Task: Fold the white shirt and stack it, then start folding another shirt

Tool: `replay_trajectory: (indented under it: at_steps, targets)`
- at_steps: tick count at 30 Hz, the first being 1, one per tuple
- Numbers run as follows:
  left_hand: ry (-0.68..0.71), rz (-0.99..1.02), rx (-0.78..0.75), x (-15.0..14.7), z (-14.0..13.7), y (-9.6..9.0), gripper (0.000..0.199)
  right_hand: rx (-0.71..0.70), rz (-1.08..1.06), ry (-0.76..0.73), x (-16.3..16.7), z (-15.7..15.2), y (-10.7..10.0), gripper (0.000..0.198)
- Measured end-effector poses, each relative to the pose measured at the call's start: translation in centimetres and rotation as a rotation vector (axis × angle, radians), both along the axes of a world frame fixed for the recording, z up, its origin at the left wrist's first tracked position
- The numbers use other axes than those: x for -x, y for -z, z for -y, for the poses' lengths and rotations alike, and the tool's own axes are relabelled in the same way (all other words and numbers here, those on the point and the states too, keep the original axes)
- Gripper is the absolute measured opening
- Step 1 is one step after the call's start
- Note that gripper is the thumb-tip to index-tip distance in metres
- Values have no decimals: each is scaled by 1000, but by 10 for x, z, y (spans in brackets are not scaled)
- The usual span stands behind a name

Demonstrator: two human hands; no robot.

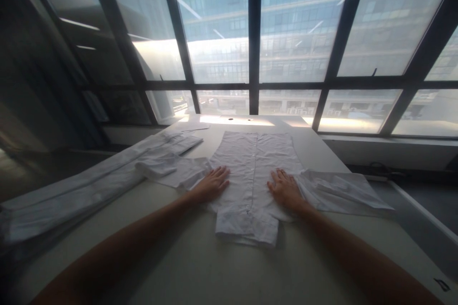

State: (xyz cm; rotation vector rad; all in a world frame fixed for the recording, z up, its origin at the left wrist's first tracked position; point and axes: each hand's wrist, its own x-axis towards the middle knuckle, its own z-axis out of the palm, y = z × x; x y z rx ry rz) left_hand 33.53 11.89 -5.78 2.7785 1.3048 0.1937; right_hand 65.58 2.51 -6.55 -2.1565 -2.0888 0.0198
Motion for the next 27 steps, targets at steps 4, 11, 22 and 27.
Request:
replay_trajectory:
  at_steps: [4, 11, 22, 27]
  targets:
    - [4, -25, -10, -1, -2, 0, 60, 70, 24, -32, -5, 1, -3, 67]
    - [21, -49, -21, 0, -4, 2, 60, 96, 2, -20, -7, 0, 0, 73]
    - [297, 20, -167, -9, 6, -13, 49, -267, -99, -172, 4, -3, -2, 57]
    - [391, 58, -27, -24, 13, -11, 56, -121, -153, -370, 12, -4, 5, 61]
